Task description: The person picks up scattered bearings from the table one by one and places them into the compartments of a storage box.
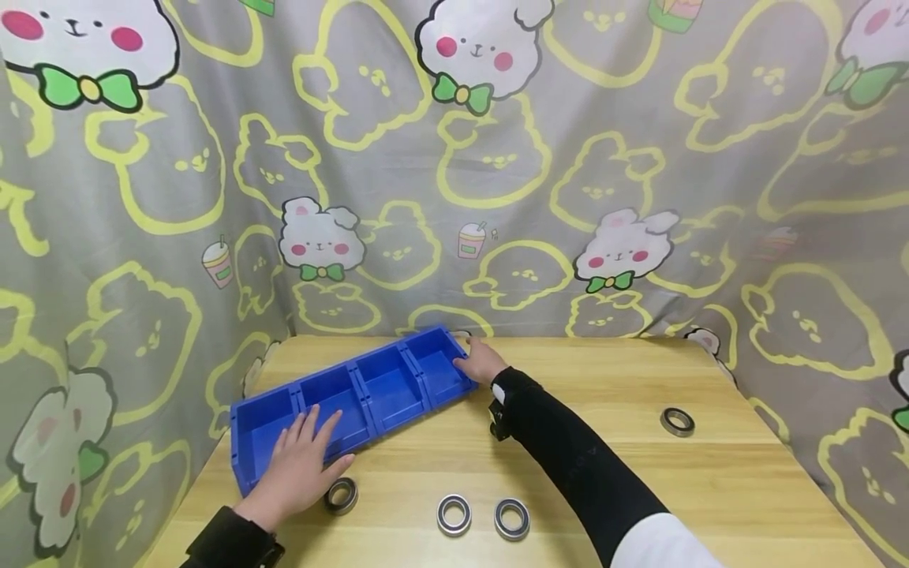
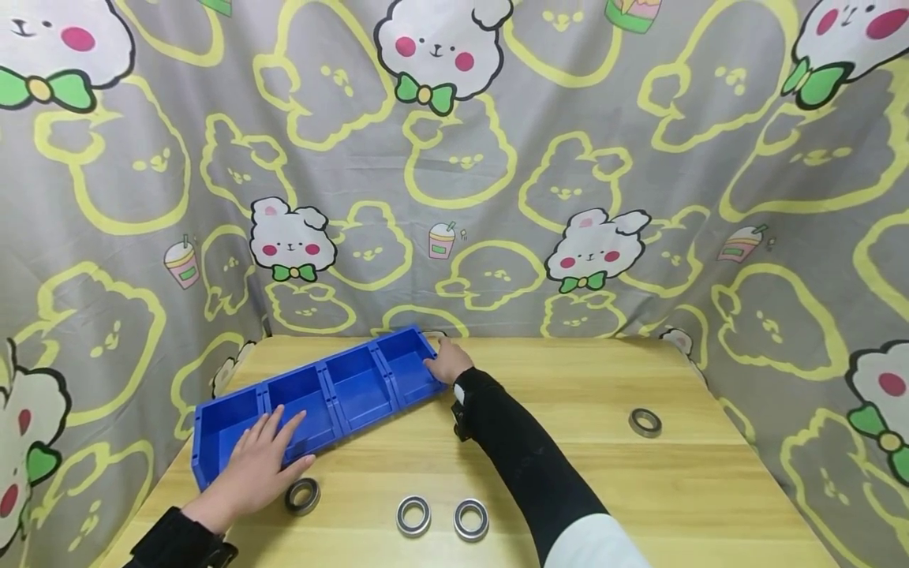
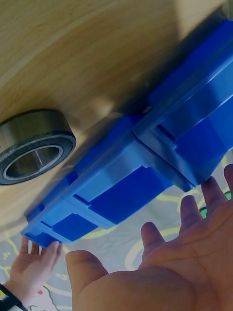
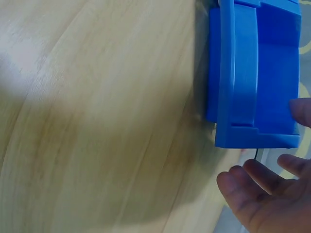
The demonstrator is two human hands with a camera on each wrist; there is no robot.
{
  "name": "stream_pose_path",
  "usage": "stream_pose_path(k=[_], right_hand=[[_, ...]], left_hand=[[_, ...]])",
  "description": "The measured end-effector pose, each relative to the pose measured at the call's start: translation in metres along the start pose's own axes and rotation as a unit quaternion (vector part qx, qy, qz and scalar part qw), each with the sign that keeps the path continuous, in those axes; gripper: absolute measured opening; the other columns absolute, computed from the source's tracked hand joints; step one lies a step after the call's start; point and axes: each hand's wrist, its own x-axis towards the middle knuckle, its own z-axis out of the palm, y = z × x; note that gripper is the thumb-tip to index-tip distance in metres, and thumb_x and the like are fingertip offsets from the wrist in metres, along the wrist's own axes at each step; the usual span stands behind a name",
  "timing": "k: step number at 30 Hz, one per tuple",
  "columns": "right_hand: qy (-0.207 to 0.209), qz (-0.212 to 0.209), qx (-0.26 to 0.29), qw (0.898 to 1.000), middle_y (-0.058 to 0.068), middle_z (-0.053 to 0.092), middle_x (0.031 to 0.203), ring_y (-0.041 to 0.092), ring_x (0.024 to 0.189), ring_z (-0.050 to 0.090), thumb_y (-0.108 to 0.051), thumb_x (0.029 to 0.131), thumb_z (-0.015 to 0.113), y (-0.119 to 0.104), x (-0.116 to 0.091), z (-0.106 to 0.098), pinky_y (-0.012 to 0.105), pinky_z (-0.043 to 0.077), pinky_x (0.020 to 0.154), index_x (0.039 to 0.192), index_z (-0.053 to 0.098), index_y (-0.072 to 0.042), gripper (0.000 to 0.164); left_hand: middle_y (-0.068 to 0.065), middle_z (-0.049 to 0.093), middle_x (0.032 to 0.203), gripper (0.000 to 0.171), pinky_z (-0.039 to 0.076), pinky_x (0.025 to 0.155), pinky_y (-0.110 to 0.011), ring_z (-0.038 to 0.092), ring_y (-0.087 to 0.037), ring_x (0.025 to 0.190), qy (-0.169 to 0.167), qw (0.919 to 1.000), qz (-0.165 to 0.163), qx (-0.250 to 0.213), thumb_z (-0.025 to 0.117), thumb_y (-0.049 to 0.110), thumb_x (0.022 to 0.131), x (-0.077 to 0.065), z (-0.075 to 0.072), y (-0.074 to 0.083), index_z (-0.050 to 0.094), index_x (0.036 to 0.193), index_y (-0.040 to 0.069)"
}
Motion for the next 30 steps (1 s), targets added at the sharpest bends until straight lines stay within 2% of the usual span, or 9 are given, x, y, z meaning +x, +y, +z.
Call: stream_pose_path(k=[5,12,19,26,30], right_hand=[[0.001,0.012,-0.018,1.0,0.024,0.057,0.137,0.037,0.127,0.055,-0.023,0.1,0.06,-0.001,-0.001,0.006,0.046,0.044,0.105,0.148,0.039,0.003,0.058],[0.0,-0.02,-0.076,0.997,0.024,0.061,0.13,0.035,0.118,0.061,-0.01,0.098,0.058,-0.001,0.001,0.015,0.045,0.049,0.1,0.143,0.042,0.006,0.05],[0.0,-0.017,-0.067,0.998,0.025,0.059,0.132,0.035,0.12,0.059,-0.003,0.097,0.054,-0.002,0.002,0.017,0.045,0.048,0.101,0.143,0.043,0.007,0.048],[0.015,-0.006,-0.062,0.998,0.022,0.065,0.116,0.032,0.101,0.063,-0.002,0.096,0.054,0.002,0.001,0.013,0.044,0.052,0.089,0.13,0.053,0.007,0.035],[0.023,0.004,-0.077,0.997,0.022,0.066,0.112,0.032,0.099,0.064,-0.002,0.095,0.054,0.01,-0.001,0.005,0.045,0.053,0.087,0.126,0.055,0.007,0.032]], left_hand=[[-0.033,0.021,0.158,0.08,0.012,0.11,-0.074,0.017,-0.058,0.142,0.003,1.0,-0.001,0.001,0.052,0.061,0.096,-0.004,0.0,0.0,0.036,0.155,0.009],[-0.033,0.021,0.158,0.08,0.013,0.11,-0.074,0.017,-0.059,0.141,0.01,0.9999,-0.003,0.003,0.052,0.061,0.097,-0.004,0.001,-0.001,0.036,0.155,0.009],[-0.033,0.022,0.158,0.08,0.013,0.11,-0.074,0.017,-0.059,0.141,0.016,0.9998,-0.005,0.008,0.052,0.061,0.096,-0.005,-0.001,-0.004,0.036,0.155,0.009],[-0.034,0.02,0.158,0.075,0.012,0.11,-0.074,0.015,-0.06,0.141,0.02,0.9997,-0.007,0.008,0.059,0.05,0.097,-0.004,-0.004,-0.006,0.035,0.155,0.009],[-0.035,0.021,0.157,0.074,0.013,0.11,-0.075,0.016,-0.06,0.141,0.023,0.9997,-0.005,0.01,0.061,0.046,0.097,-0.003,-0.006,-0.006,0.037,0.155,0.008]])
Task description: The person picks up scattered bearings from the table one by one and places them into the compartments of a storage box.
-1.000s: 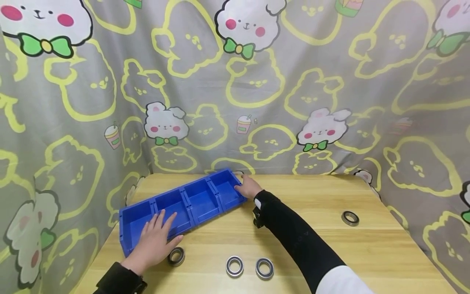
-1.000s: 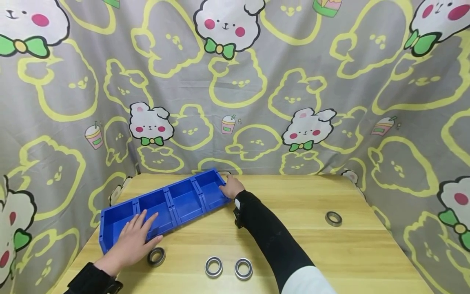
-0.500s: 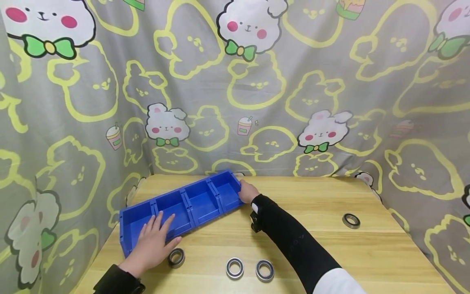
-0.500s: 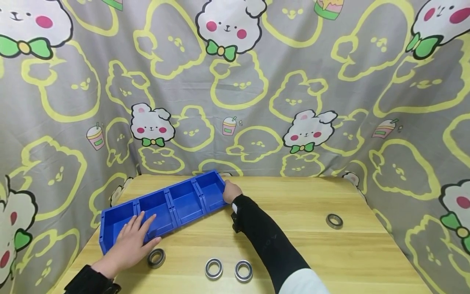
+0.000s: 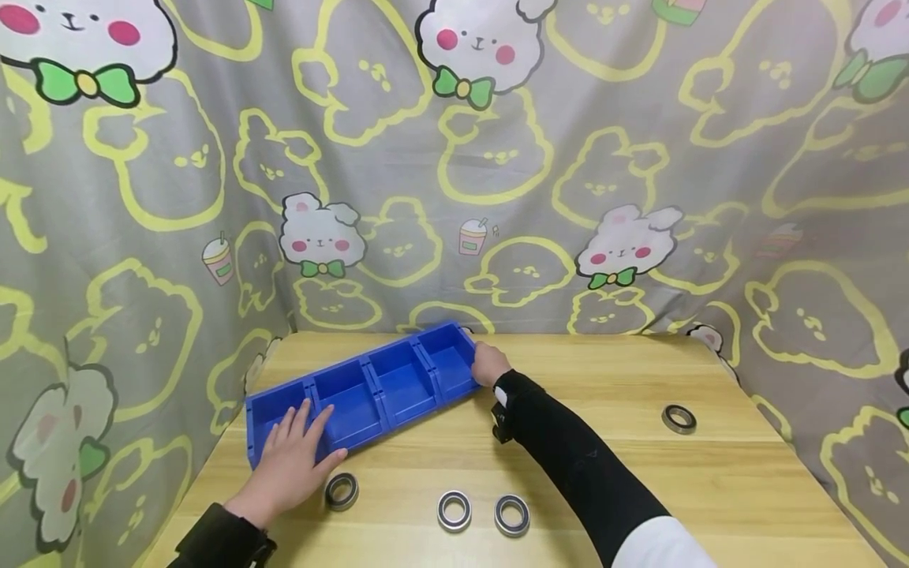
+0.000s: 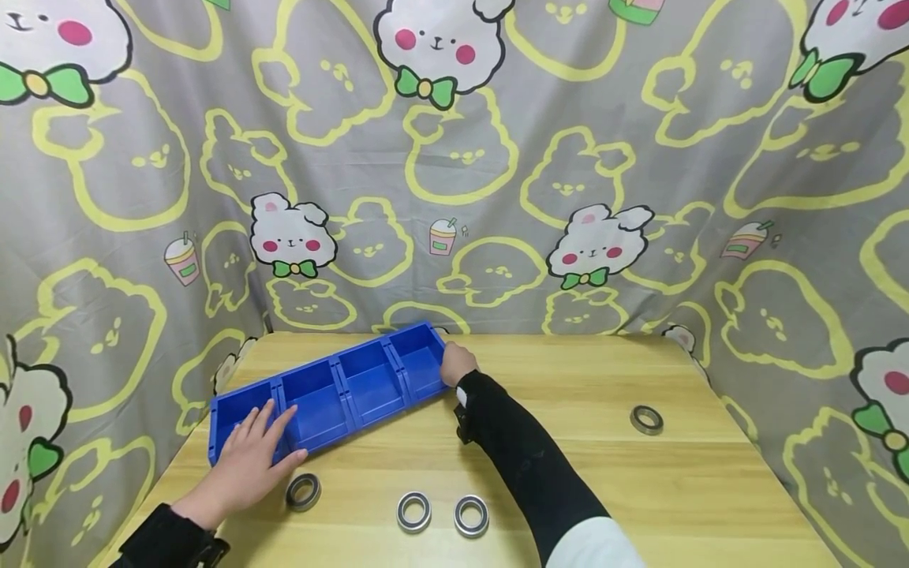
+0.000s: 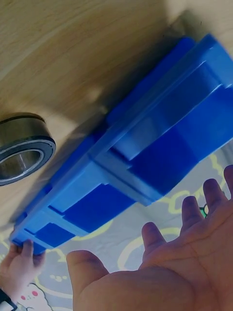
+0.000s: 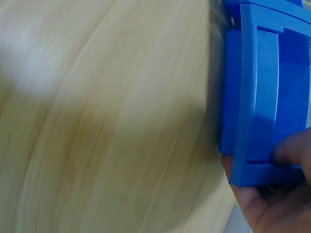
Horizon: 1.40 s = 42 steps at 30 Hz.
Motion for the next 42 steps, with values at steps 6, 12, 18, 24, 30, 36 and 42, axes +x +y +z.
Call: stream_pose_path(k=[6,12,18,24,30,36,42], right_hand=[[0.011,0.014,-0.004,1.0,0.024,0.066,0.11,0.034,0.098,0.064,-0.003,0.095,0.053,0.018,-0.006,-0.014,0.047,0.053,0.087,0.123,0.055,0.009,0.03],[0.015,0.032,-0.004,0.999,0.026,0.064,0.116,0.037,0.105,0.063,-0.004,0.095,0.052,0.038,-0.013,-0.024,0.048,0.052,0.091,0.128,0.052,0.01,0.035],[0.018,0.037,0.0,0.999,0.028,0.064,0.117,0.039,0.105,0.063,-0.003,0.095,0.051,0.056,-0.025,-0.039,0.05,0.052,0.09,0.128,0.051,0.011,0.035],[0.026,0.038,-0.01,0.999,0.03,0.064,0.112,0.039,0.101,0.064,-0.003,0.095,0.051,0.078,-0.039,-0.057,0.05,0.053,0.087,0.127,0.049,0.013,0.036],[0.03,0.046,-0.01,0.998,0.033,0.063,0.112,0.04,0.099,0.063,-0.001,0.093,0.048,0.102,-0.057,-0.072,0.052,0.052,0.085,0.126,0.047,0.017,0.038],[0.041,0.033,-0.021,0.998,0.036,0.062,0.11,0.045,0.1,0.063,-0.001,0.091,0.049,0.124,-0.078,-0.081,0.055,0.052,0.084,0.124,0.047,0.02,0.039],[0.058,0.034,-0.022,0.997,0.038,0.061,0.109,0.049,0.101,0.063,-0.001,0.091,0.051,0.141,-0.099,-0.086,0.058,0.051,0.085,0.122,0.047,0.021,0.038]], left_hand=[[-0.035,0.022,0.157,0.073,0.014,0.109,-0.075,0.017,-0.06,0.141,0.004,0.9999,0.011,0.003,0.062,0.045,0.097,0.006,-0.001,0.003,0.037,0.154,0.007],[-0.035,0.024,0.156,0.071,0.015,0.108,-0.076,0.019,-0.06,0.14,-0.001,0.9998,0.021,0.005,0.063,0.043,0.097,0.01,-0.004,0.008,0.04,0.152,0.005],[-0.036,0.023,0.156,0.071,0.015,0.109,-0.075,0.018,-0.06,0.141,-0.006,0.9997,0.024,0.007,0.063,0.043,0.097,0.012,-0.005,0.009,0.039,0.152,0.004],[-0.036,0.023,0.156,0.071,0.017,0.109,-0.075,0.02,-0.061,0.14,-0.003,0.9996,0.027,0.008,0.064,0.041,0.096,0.014,-0.006,0.012,0.039,0.152,0.004],[-0.037,0.027,0.154,0.072,0.021,0.108,-0.074,0.024,-0.06,0.139,0.001,0.9995,0.03,0.009,0.064,0.042,0.096,0.015,-0.006,0.015,0.039,0.152,0.004],[-0.037,0.026,0.154,0.074,0.02,0.108,-0.074,0.022,-0.06,0.139,-0.007,0.9996,0.027,0.003,0.062,0.045,0.096,0.015,-0.006,0.013,0.038,0.153,0.005],[-0.037,0.024,0.154,0.072,0.022,0.105,-0.077,0.022,-0.061,0.138,-0.011,0.9995,0.031,-0.001,0.063,0.042,0.097,0.014,-0.004,0.014,0.037,0.153,0.004]])
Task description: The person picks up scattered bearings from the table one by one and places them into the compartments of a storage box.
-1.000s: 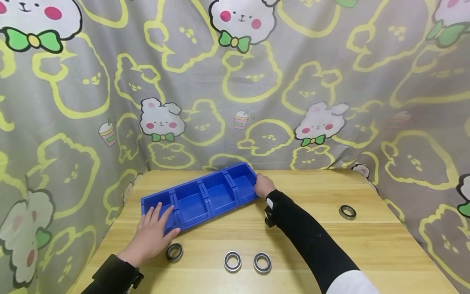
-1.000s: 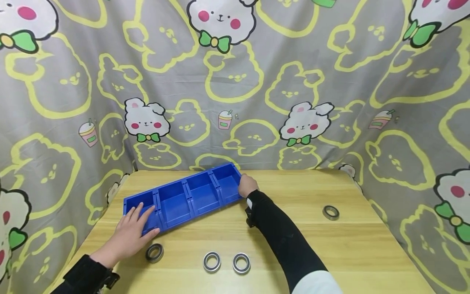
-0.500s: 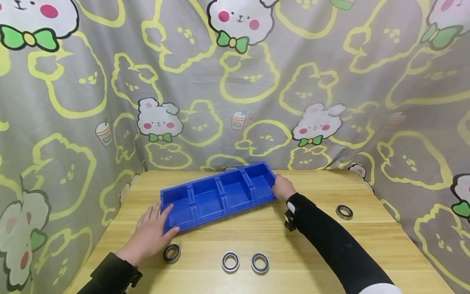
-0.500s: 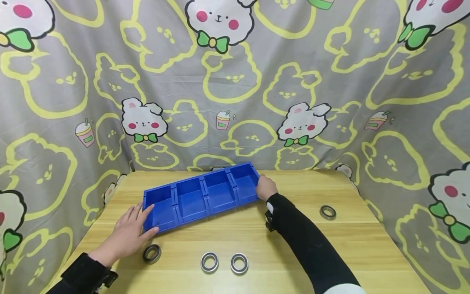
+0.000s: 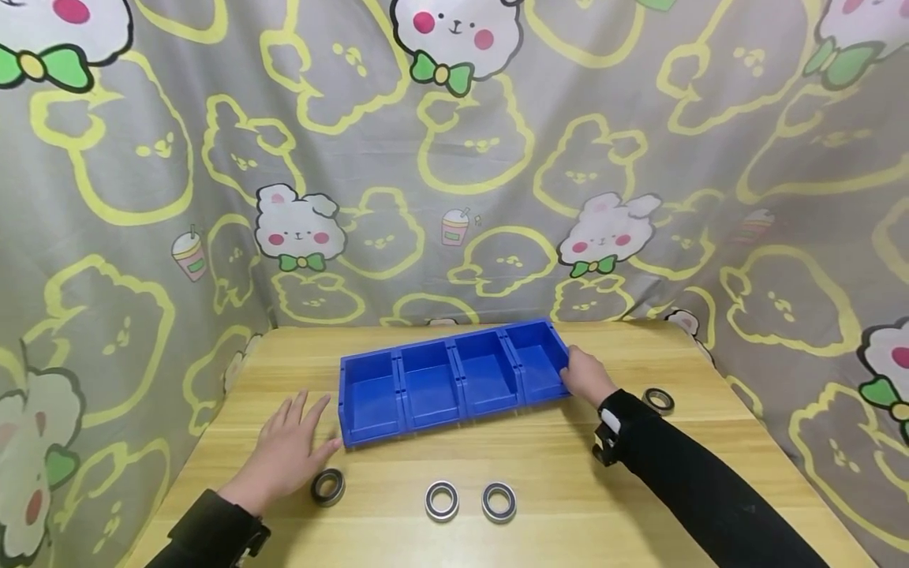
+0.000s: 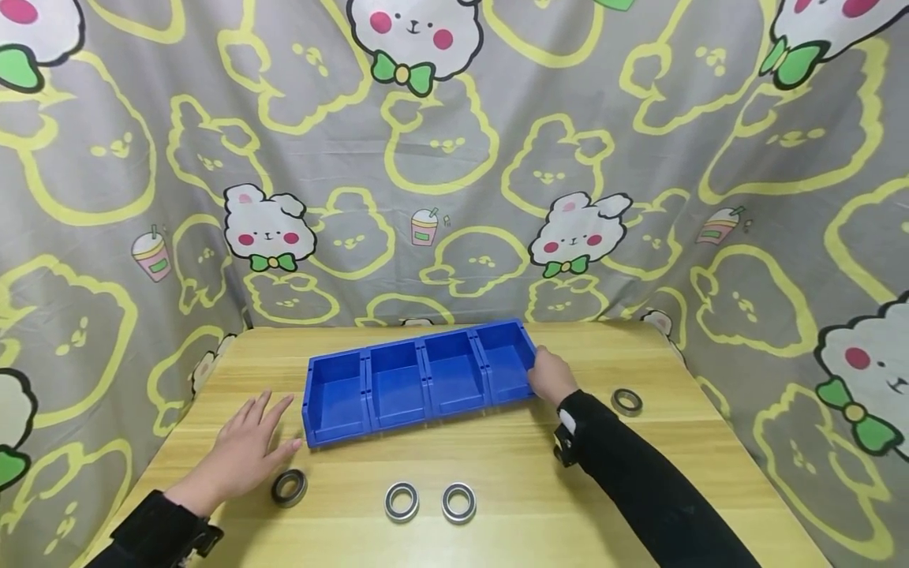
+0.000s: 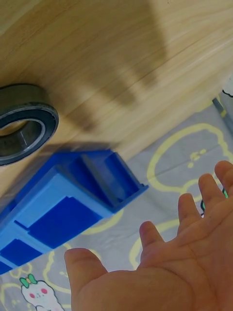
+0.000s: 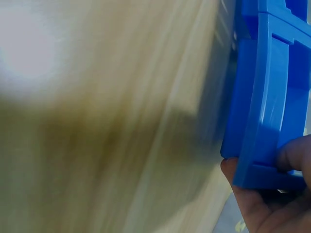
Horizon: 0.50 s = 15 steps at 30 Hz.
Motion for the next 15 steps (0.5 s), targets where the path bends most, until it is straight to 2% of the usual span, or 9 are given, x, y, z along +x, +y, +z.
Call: stream_pose_path(k=[8,15], right_hand=[[0.004,0.026,0.011,1.0,0.038,0.062,0.106,0.047,0.097,0.063,-0.001,0.091,0.052,0.008,-0.028,-0.004,0.058,0.052,0.083,0.119,0.047,0.021,0.036],[0.008,0.039,0.009,0.999,0.039,0.061,0.11,0.05,0.101,0.062,-0.003,0.091,0.05,0.021,-0.041,-0.007,0.059,0.051,0.085,0.122,0.046,0.021,0.039]], left_hand=[[-0.038,0.029,0.151,0.073,0.028,0.1,-0.078,0.03,-0.062,0.134,-0.009,0.9999,0.005,0.001,0.061,0.046,0.097,-0.002,0.005,0.001,0.038,0.153,0.005],[-0.039,0.03,0.15,0.074,0.029,0.1,-0.077,0.031,-0.062,0.133,-0.025,0.9997,0.003,-0.002,0.059,0.05,0.097,-0.001,0.008,0.005,0.038,0.153,0.006]])
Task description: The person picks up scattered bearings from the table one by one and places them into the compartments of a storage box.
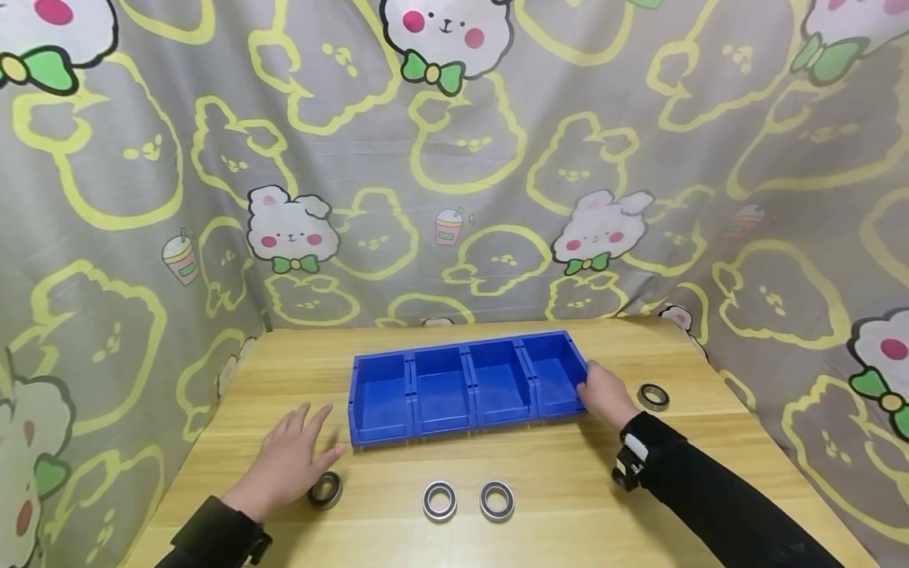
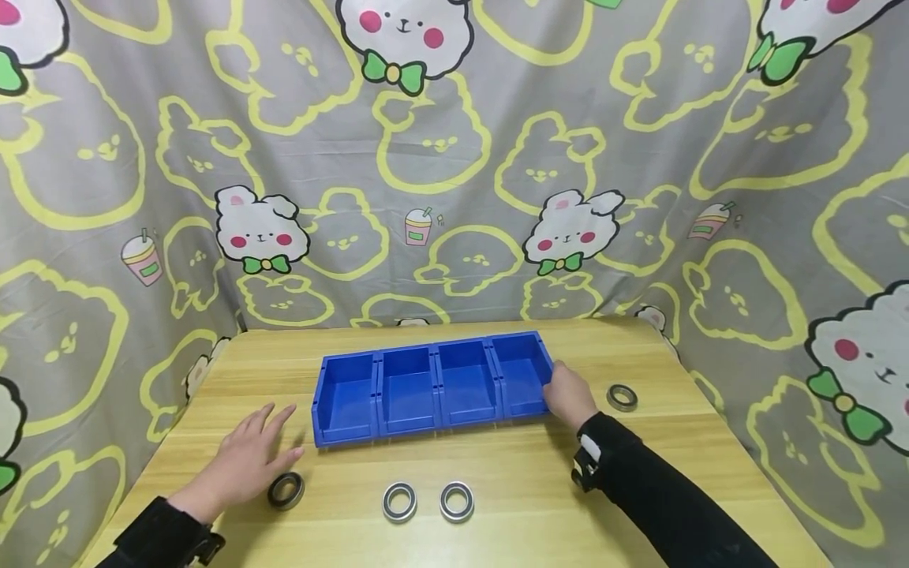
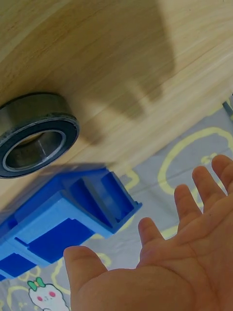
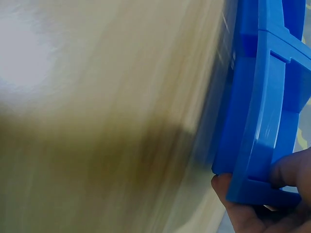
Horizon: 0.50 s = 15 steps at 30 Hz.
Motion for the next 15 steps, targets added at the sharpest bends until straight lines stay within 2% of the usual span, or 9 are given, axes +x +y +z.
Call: stream_pose_path(k=[5,15], right_hand=[[-0.002,0.002,0.008,1.0,0.039,0.06,0.111,0.05,0.101,0.062,-0.003,0.09,0.051,0.01,-0.007,0.0,0.059,0.05,0.086,0.123,0.046,0.022,0.041],[-0.005,0.014,0.002,1.0,0.04,0.059,0.114,0.048,0.1,0.063,-0.005,0.093,0.051,0.017,-0.019,-0.006,0.057,0.051,0.082,0.128,0.044,0.021,0.044]], left_hand=[[-0.037,0.028,0.152,0.076,0.028,0.102,-0.076,0.03,-0.06,0.135,-0.019,0.9998,-0.009,-0.005,0.056,0.054,0.098,-0.002,0.002,-0.001,0.036,0.154,0.007],[-0.038,0.03,0.151,0.072,0.029,0.102,-0.076,0.033,-0.06,0.134,-0.024,0.9995,-0.005,-0.019,0.057,0.051,0.098,-0.002,0.004,0.0,0.042,0.15,0.004]])
